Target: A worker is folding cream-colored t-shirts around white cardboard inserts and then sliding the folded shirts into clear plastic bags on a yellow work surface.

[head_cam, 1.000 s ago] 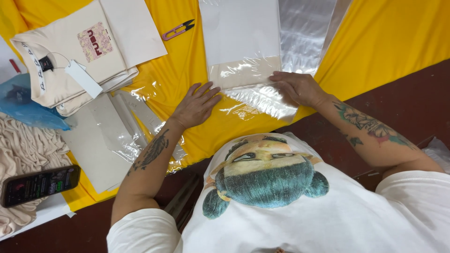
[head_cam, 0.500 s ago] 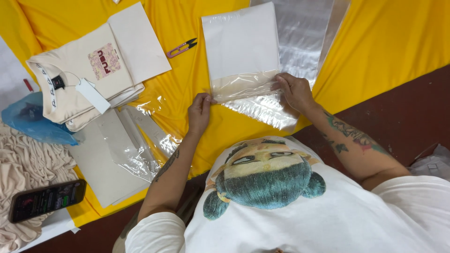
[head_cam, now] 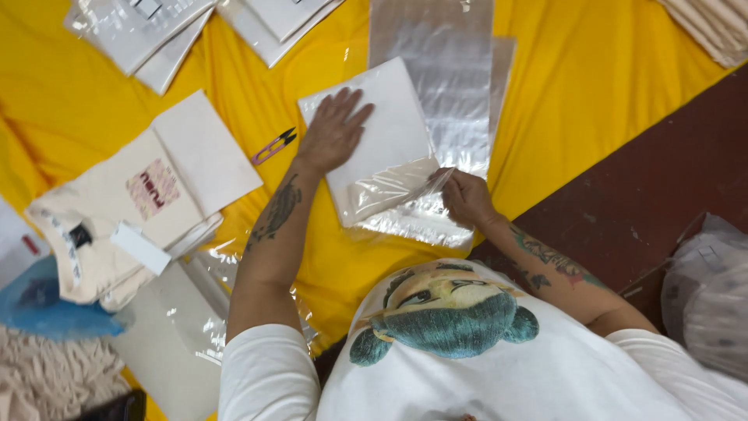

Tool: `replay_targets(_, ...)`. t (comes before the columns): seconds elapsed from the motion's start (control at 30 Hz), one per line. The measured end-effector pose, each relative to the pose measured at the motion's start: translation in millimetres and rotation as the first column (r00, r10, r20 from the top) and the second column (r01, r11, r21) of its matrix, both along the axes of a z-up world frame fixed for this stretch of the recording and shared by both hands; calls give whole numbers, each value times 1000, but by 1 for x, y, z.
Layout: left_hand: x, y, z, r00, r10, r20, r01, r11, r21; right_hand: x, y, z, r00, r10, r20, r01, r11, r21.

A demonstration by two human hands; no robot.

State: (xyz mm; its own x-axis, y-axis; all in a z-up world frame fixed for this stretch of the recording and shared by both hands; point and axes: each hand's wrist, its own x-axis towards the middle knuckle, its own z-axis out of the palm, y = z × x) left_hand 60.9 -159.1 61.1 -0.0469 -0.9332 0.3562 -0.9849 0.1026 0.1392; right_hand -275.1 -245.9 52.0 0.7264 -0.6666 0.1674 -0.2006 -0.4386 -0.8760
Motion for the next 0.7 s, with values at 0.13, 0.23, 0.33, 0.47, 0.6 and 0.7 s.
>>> replay_targets(0.13, -41, -54, -29, 996, -75, -42, 80, 987, 138, 6, -8, 3, 1000, 0, 2, 1, 999, -39)
replay_targets(0.23, -51, -55, -38, 980, -144, -141, 163, 977, 136, 4, -15, -4, 998, 15, -66, -21, 997, -80)
replay_targets(0.33, -55, -43, -51, 973, -222, -64, 213, 969, -126, 7, -16, 6, 993, 56, -102, -68, 990, -121)
replay_targets(0.47, -86, 17, -44, 887, -455, -80, 420, 866, -271, 3, -18, 7, 989, 80, -126, -96, 986, -134)
replay_targets(0.6, -102, 98, -27, 884, -444, -145, 412, 888, -205, -2, -23, -4, 972, 138, -190, -176, 964, -200)
replay_targets(0.7, -112, 148, -33, 926, -343, -156, 329, 938, -111, 1, -22, -1, 971, 149, -186, -193, 951, -244)
